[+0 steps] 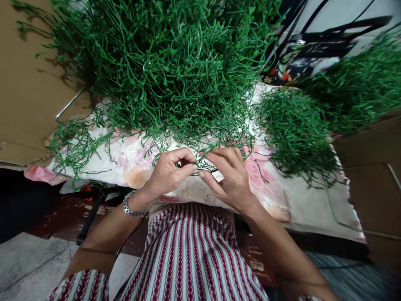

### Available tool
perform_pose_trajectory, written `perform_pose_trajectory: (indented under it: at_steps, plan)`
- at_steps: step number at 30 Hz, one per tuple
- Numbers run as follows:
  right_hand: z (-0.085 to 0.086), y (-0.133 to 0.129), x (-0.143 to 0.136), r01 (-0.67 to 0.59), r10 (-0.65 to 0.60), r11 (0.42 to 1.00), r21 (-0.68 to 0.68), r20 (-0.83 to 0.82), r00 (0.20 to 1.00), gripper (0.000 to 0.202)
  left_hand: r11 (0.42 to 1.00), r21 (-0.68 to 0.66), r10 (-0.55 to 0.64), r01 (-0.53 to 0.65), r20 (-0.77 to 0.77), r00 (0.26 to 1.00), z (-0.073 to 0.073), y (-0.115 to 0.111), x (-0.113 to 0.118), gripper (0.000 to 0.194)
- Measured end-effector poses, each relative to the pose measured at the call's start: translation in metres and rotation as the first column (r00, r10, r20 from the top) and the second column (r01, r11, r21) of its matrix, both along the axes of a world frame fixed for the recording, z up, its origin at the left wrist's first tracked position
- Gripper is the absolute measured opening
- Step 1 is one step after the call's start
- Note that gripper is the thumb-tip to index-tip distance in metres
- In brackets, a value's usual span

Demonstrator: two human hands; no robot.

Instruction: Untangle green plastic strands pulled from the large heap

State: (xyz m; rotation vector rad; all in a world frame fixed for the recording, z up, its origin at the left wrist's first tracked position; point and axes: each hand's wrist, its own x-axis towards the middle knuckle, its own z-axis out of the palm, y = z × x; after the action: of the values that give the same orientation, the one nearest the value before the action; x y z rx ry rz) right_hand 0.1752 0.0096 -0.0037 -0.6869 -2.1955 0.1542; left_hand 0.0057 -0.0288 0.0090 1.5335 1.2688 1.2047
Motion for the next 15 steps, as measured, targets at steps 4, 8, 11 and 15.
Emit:
perform_pose_trajectory:
  at_steps: [4,8,11,15]
  plan:
    - [-0.0052,-0.0027,-0.0025,0.018,-0.019,0.998,-0.054,-0.024,1.000,0.017,0.999,0.020,-0.038,0.037,0.026,0.999,-0.0045,-0.0004,0.0023,0.006]
    - [-0.0061,-0.0075,-0.0011,-0.007,-0.007,0.985,-0.173,-0.083,0.997,0.010,0.992,0.121,-0.039,0.041,-0.024,0.999,-0.0068,-0.0019,0.0053,0.007]
    - [-0.0072,-0.0086,0.0001,-0.071,0.045,0.966,-0.247,-0.109,0.993,0.008,0.993,0.065,-0.095,0.100,-0.075,0.993,-0.0036,-0.0033,0.0066,0.003]
    - [-0.0065,-0.0085,0.0025,-0.119,0.102,0.952,-0.283,-0.073,0.992,0.012,0.990,-0.044,-0.141,0.136,-0.140,0.980,0.0027,-0.0023,0.0050,0.014]
